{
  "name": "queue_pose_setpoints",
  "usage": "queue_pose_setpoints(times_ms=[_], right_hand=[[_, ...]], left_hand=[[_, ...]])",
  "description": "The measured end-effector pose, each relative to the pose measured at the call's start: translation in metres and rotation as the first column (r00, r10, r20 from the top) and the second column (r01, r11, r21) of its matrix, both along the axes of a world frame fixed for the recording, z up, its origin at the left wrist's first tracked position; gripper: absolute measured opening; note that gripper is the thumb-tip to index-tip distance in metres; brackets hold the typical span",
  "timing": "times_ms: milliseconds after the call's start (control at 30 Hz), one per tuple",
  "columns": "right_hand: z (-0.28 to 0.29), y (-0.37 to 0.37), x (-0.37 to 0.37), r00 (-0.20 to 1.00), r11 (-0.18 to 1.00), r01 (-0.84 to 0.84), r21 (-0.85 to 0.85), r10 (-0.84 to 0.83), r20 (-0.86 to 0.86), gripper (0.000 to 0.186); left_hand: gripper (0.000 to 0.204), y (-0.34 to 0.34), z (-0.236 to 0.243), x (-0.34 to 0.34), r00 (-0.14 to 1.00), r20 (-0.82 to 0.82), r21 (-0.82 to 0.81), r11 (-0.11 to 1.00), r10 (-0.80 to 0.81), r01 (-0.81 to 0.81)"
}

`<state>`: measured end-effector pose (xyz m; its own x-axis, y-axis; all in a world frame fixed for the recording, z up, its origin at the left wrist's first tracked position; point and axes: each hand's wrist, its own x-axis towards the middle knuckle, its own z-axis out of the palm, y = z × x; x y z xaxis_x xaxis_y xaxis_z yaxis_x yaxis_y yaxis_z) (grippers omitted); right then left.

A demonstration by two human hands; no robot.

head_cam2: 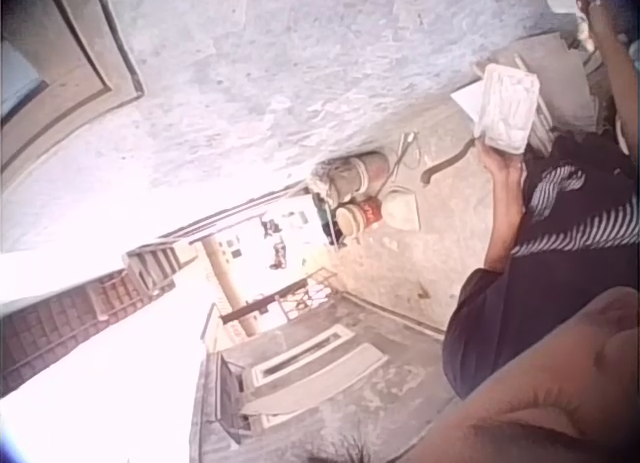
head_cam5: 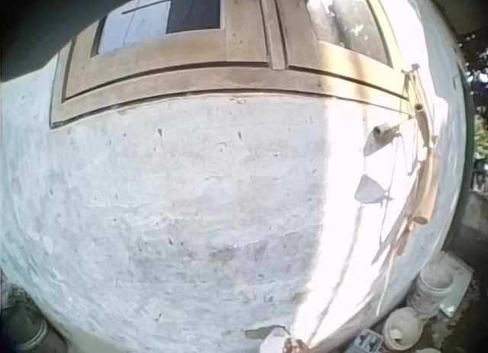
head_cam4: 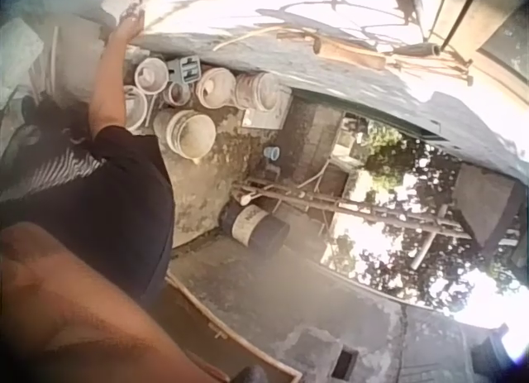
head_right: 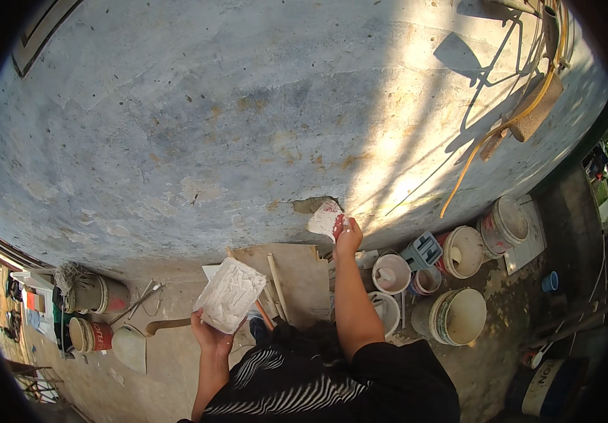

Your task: Apply wall putty or filler to a hole or damaged section of a wall using a putty knife.

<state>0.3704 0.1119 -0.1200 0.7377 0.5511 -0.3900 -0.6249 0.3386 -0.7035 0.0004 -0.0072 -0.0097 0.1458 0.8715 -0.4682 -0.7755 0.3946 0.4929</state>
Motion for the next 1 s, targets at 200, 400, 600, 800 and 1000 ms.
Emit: queue_pose_setpoints(times_ms=[200,400,600,800,1000], right_hand=[[-0.005,-0.003,-0.013,0.939,0.943,-0.310,-0.121,0.323,0.114,0.031],[-0.020,0.003,0.042,0.988,0.988,-0.155,0.017,0.155,0.025,0.028],[-0.016,0.003,-0.016,0.893,0.909,-0.381,-0.168,0.409,0.188,0.037],[0.008,0.008,0.003,0.963,0.971,-0.143,-0.192,0.181,0.198,0.028],[-0.024,0.001,-0.003,0.927,0.942,-0.314,-0.117,0.331,0.178,0.024]], left_hand=[[0.081,0.000,-0.021,-0.012,0.998,-0.060,-0.025,0.999,-0.025,0.024],[0.081,0.005,-0.010,-0.001,0.994,-0.097,-0.002,0.998,-0.056,0.056],[0.081,0.005,-0.015,-0.003,0.995,-0.070,-0.001,0.998,-0.069,0.070],[0.072,0.003,0.004,0.004,0.999,-0.038,0.006,1.000,-0.022,0.022],[0.072,0.002,-0.004,0.002,0.999,-0.013,-0.024,0.999,-0.038,0.038]])
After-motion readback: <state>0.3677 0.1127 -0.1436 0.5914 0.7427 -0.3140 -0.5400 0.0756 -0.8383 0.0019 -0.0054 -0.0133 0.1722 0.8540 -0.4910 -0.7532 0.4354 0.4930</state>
